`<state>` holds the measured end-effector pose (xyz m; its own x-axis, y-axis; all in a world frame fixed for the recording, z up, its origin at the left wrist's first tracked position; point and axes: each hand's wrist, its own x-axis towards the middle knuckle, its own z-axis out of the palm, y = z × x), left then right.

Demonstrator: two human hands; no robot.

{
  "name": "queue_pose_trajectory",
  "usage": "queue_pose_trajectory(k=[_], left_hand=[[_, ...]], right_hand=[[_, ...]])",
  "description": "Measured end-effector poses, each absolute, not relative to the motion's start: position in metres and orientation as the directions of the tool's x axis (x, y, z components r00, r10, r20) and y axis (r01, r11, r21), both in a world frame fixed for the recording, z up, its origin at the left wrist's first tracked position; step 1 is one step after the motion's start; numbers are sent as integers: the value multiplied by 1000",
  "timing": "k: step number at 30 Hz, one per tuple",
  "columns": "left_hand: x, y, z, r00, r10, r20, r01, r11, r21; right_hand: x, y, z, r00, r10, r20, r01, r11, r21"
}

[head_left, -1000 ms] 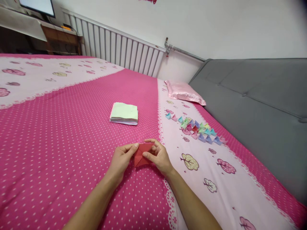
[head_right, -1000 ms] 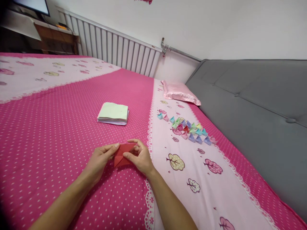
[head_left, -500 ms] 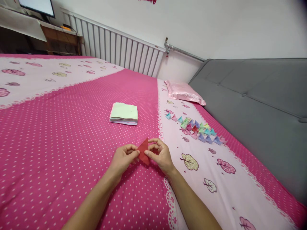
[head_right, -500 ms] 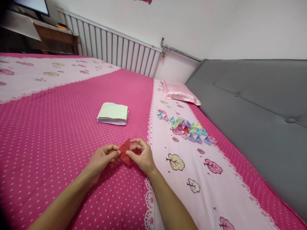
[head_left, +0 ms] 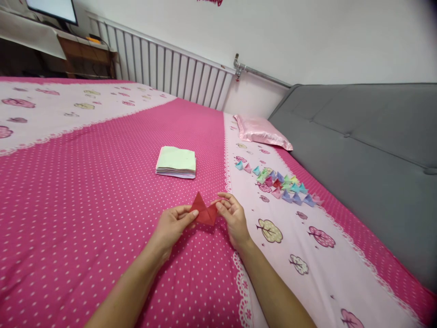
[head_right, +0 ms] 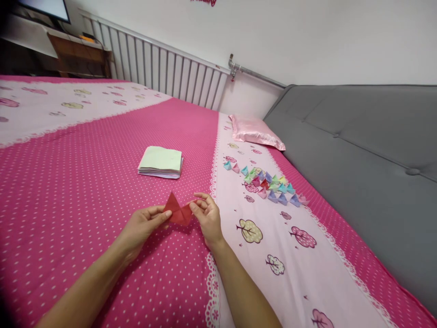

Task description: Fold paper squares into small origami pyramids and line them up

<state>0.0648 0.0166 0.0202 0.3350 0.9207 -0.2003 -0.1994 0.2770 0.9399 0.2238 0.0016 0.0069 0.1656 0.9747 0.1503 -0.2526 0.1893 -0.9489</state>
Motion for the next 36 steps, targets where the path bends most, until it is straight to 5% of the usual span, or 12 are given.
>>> queue_pose_trajectory(k=[22,30,36], left_hand=[[67,15,18,394,911,-122,-155,197,968],[70,13,21,325,937,-129,-180,195,964],[69,14,20,243,954,-176,-224,232,946]], right_hand=[[219,-1,6,77,995,68,-306,88,-948],[219,-1,8,230,923,308,143,281,-949],[219,-6,12,209,874,439,307,368,-878]])
